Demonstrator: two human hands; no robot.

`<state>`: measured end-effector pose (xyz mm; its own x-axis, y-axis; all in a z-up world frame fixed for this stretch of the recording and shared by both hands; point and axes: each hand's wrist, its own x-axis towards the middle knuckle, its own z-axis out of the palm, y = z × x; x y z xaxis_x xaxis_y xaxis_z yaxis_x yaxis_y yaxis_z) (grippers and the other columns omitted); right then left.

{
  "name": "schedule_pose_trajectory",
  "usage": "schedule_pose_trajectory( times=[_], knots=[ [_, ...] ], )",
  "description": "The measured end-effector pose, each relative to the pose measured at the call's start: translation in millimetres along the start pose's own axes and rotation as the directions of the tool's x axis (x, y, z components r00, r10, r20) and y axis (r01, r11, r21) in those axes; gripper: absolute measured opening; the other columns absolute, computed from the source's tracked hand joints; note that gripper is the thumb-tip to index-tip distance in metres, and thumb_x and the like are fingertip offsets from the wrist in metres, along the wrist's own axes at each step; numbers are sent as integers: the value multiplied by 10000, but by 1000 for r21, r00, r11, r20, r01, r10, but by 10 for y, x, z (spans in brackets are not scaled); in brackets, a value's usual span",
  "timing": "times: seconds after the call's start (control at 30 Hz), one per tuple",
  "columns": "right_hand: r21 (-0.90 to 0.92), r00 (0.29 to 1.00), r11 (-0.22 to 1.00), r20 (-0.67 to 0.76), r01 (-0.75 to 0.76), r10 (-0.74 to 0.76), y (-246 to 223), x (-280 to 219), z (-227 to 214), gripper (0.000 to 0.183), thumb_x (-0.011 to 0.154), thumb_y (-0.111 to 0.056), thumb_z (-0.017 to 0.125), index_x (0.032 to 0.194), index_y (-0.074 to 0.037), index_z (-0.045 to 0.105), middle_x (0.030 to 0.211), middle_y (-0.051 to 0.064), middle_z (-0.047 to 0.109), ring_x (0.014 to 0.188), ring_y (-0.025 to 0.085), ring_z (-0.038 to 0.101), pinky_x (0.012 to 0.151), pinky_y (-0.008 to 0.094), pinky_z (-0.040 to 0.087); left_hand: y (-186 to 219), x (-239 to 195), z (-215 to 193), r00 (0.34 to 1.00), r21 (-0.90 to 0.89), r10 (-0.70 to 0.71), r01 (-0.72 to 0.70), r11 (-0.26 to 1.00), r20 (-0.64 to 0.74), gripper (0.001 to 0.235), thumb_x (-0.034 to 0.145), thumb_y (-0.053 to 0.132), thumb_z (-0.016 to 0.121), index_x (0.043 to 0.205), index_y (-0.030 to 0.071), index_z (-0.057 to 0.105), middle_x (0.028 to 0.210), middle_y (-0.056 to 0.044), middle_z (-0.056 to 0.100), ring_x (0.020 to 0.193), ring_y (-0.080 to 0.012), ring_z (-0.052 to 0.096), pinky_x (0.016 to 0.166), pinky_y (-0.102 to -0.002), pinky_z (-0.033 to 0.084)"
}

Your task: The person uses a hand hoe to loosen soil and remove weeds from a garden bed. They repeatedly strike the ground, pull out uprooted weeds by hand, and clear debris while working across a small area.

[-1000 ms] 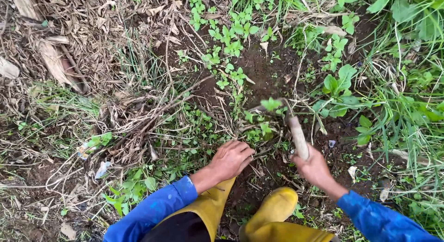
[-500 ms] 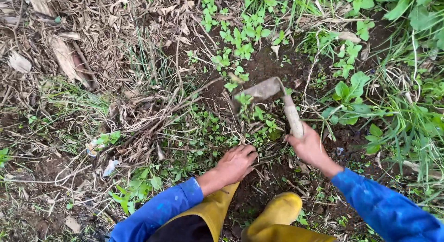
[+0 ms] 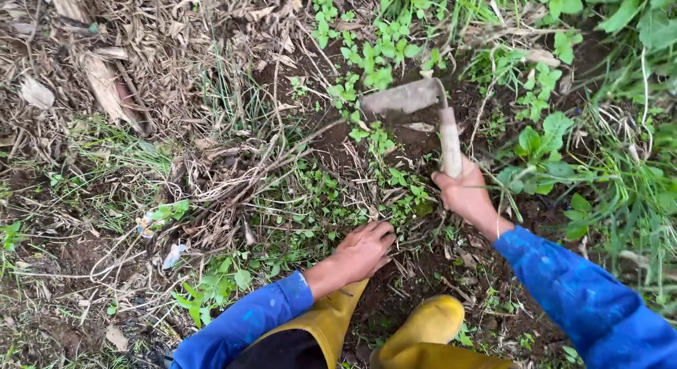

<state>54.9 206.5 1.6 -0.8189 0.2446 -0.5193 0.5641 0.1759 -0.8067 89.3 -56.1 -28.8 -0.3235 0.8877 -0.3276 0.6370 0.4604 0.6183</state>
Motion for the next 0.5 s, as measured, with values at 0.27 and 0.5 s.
schedule_pose_trajectory(
  times=[0.27, 0.5],
  knots=[
    [-47, 995, 995, -14, 93, -94, -149, 216, 41, 190, 934, -1, 533, 1108, 67, 501, 650, 78, 540, 403, 134, 525, 406, 254, 469, 4, -8, 64, 1000, -7, -5, 5, 1000, -9, 454, 843, 218, 762, 1233, 16, 647, 1256, -88, 528, 1145, -312, 603, 944, -443, 562],
    [-104, 994, 993, 90, -49, 59, -19, -396, -91, 321, 898, 13, 593, 1167, 148, 483, 738, 192, 585, 408, 158, 518, 374, 285, 467, 78, -53, -136, 999, -4, -11, 11, 1000, 32, 434, 863, 197, 745, 1245, 13, 650, 1270, -85, 525, 1181, -315, 596, 945, -438, 566]
  ],
)
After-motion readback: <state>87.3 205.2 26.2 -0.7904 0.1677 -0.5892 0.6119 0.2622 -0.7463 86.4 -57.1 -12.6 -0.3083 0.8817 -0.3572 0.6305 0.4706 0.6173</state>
